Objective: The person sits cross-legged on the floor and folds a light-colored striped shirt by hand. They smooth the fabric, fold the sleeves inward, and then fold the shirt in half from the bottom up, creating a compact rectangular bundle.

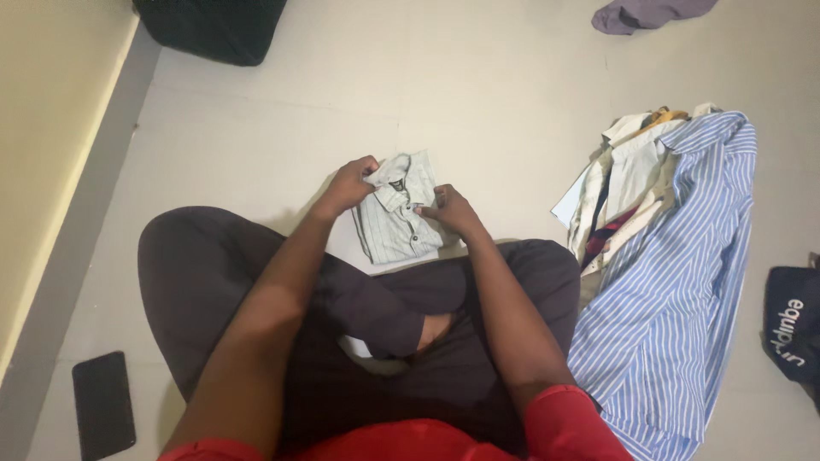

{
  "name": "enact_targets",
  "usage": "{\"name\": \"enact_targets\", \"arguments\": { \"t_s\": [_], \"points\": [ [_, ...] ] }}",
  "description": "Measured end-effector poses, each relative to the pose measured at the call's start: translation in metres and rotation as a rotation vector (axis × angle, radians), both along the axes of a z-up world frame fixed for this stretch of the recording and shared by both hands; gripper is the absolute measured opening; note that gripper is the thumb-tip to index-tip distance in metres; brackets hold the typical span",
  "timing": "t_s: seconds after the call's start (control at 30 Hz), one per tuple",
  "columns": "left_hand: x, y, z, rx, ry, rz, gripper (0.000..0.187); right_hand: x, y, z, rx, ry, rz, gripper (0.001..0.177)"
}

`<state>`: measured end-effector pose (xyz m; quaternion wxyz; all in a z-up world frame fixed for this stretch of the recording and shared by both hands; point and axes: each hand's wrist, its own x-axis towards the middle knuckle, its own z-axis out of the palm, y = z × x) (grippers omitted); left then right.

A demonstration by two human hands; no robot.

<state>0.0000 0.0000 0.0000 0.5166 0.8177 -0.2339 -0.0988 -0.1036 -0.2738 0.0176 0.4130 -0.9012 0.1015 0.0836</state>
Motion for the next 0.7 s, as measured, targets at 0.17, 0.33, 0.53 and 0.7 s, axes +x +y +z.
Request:
{"name": "enact_targets", "arguments": {
  "t_s": [0.17, 0.33, 0.53, 0.7],
  "points": [
    [-0.015, 0.000, 0.044, -0.222, 0.266, -0.109, 0.026, -0.004, 0.012, 0.030, 0.216, 0.140, -0.040, 0.052],
    [-0.035, -0.006, 0.084, -0.218, 0.339, -0.135, 0.054, -0.006, 0.018, 0.045, 0.404, 0.063, 0.099, 0.050],
    [-0.063, -0.027, 0.114, -0.019, 0.103, -0.184, 0.067, -0.020, 0.029, 0.085, 0.560, -0.326, 0.215, 0.049],
    [-0.082, -0.035, 0.162, 0.212, -0.114, -0.032, 0.033, -0.015, 0.003, 0.064, 1.276, -0.283, 0.232, 0.058]
  ]
}}
